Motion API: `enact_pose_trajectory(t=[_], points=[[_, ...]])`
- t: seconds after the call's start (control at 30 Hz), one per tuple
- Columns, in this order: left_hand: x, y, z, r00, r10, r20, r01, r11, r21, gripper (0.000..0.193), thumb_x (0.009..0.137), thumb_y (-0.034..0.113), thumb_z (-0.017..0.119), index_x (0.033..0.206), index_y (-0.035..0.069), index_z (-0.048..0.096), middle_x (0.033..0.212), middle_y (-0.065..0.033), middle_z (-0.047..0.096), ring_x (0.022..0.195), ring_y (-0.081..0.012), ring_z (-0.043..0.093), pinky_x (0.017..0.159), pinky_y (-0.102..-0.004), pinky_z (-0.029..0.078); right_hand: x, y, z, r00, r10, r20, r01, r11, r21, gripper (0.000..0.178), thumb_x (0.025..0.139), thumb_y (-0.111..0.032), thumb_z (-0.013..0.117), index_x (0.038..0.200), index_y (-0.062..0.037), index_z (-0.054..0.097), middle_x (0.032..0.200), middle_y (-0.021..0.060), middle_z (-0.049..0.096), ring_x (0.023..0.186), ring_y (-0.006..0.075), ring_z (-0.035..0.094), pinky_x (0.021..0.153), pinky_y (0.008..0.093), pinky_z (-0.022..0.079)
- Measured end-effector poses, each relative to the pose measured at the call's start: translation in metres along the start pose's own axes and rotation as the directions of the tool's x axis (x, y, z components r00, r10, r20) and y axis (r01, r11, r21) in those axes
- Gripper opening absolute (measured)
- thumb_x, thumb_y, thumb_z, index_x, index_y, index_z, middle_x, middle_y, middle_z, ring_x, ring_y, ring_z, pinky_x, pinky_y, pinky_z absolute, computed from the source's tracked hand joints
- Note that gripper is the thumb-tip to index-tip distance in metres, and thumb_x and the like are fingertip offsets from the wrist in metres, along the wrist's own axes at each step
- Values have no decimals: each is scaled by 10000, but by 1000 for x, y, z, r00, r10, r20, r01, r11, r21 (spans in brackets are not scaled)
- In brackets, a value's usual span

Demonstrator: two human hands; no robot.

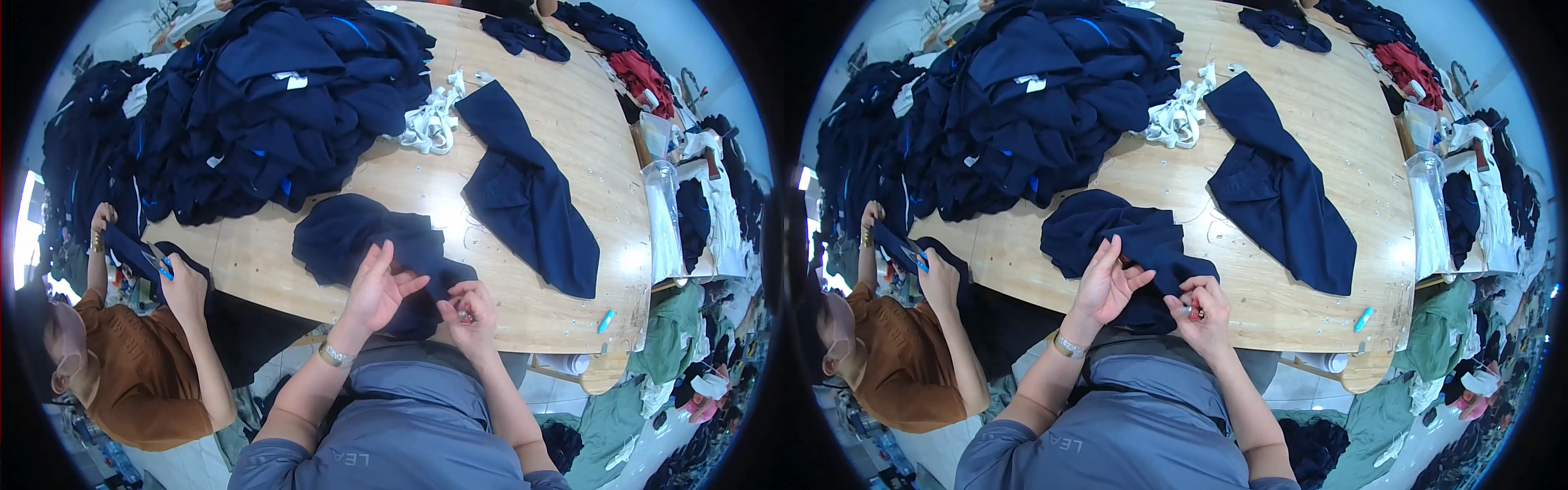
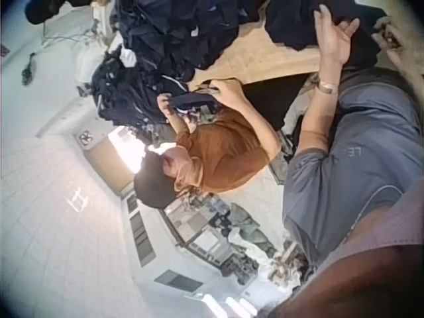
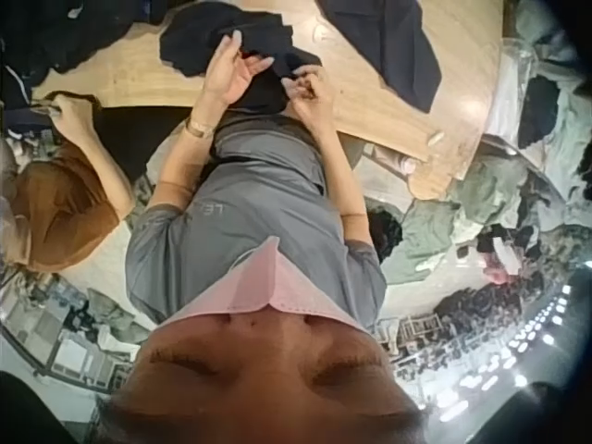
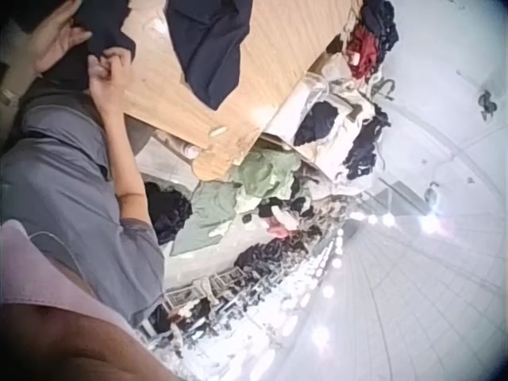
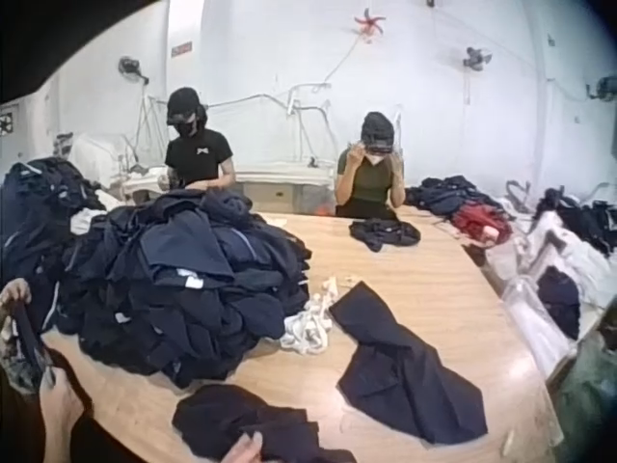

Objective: Trimming loose threads and inspecting blue athletic garments at a factory table.

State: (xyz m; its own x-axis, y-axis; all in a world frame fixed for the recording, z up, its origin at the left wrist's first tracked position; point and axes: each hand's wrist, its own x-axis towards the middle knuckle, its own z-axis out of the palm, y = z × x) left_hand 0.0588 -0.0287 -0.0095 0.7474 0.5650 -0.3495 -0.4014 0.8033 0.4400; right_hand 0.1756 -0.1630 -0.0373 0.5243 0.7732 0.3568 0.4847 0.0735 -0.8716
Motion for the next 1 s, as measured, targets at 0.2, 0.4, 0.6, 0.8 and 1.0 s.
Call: enact_pose_trajectory(t=[0.2, 0.4, 0.6, 0.8, 1.0], points=[[-6, -9, 11, 997, -13, -72, 12, 1000, -10, 145, 944, 232, 460, 1001, 104, 499, 950, -63, 596, 882, -207, 595, 874, -391, 492, 13, -14, -3, 927, 371, 64, -376, 910, 173, 262, 836, -212, 627, 810, -34, 436, 615, 1, 422, 553, 68, 382, 486, 226, 325], [-7, -16, 4, 992, -116, -45, 117, 993, 14, 118, 928, 228, 495, 949, 117, 529, 979, -61, 585, 903, -197, 580, 824, -363, 491, 17, -23, 1, 970, 243, -17, -243, 970, -21, 396, 690, -163, 766, 916, -35, 468, 599, 52, 540, 489, 111, 528, 472, 234, 426], [-1, -17, 5, 975, -195, -106, 181, 975, -131, 195, 903, 297, 539, 954, 110, 526, 913, -48, 579, 886, -207, 574, 780, -343, 469, 11, -7, 10, 981, 194, -21, -194, 980, -36, 388, 702, -82, 743, 960, -33, 457, 623, 74, 581, 536, 97, 557, 465, 210, 407], [13, -37, -12, 962, -58, -268, 124, 963, 237, 272, 827, 253, 663, 946, 46, 532, 837, -49, 566, 770, -151, 572, 640, -270, 471, -2, 6, 10, 948, 316, -49, -309, 945, 110, 274, 759, -13, 673, 970, -20, 499, 637, -18, 514, 519, 15, 430, 449, 169, 314], [22, -38, -14, 962, -89, -259, 182, 913, 364, 286, 878, 261, 586, 903, 37, 410, 896, -123, 562, 764, -205, 591, 608, -325, 518, -2, 8, 5, 900, 371, -229, -262, 880, 395, 93, 864, 3, 525, 947, -14, 563, 640, -80, 441, 529, -21, 351, 460, 146, 243]])
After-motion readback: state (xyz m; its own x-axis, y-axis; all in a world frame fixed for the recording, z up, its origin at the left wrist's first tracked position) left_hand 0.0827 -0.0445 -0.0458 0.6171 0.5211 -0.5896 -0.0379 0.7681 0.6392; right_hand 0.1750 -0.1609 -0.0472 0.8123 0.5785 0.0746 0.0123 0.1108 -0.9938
